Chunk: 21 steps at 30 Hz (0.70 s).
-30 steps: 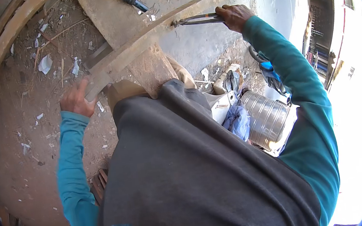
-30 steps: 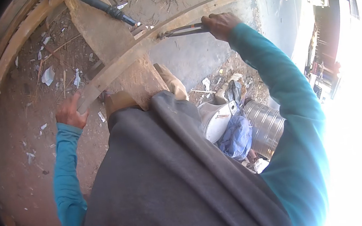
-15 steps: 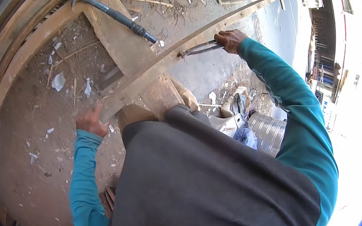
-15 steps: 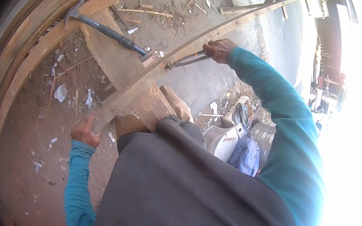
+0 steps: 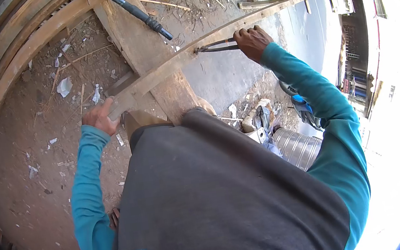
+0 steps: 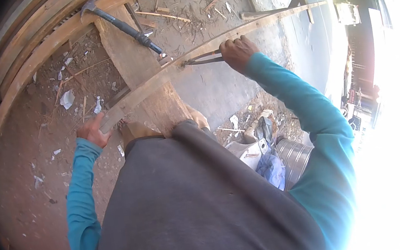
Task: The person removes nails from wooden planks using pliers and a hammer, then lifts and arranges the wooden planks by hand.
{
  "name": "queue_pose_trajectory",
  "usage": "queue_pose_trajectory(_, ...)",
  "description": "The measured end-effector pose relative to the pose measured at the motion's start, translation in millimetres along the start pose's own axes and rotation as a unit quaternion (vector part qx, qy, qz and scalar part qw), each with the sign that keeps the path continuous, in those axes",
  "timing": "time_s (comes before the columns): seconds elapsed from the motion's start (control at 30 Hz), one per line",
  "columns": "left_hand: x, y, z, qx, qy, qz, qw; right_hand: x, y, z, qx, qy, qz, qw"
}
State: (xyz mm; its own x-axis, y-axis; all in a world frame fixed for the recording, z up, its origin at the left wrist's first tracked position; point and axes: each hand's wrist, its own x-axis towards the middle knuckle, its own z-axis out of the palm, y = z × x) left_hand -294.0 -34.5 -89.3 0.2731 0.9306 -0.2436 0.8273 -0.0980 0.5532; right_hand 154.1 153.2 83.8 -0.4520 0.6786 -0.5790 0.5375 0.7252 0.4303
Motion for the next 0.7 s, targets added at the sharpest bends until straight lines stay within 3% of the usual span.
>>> queue_pose_trajectory(0.13,-1,1,-2,-0.003,0.015,0.002,1.0,5,-17,-34,-0.018,-0.105,0.019,0.994)
queue_pose_trajectory(0.23,1,0,-2,0.001,0.011,0.006,1.0,0,-7,-22,0.093,-0.135,0.044,0.986)
queue_pose_trajectory(0.5,1,0,-3,-0.018,0.015,0.026,0.999,5,15,14,0.126,-0.076,-0.008,0.989)
queue_pose_trajectory(0.7,3,-1,-5,-0.018,-0.003,0.018,1.0,21,32,39,0.145,-0.092,-0.036,0.984)
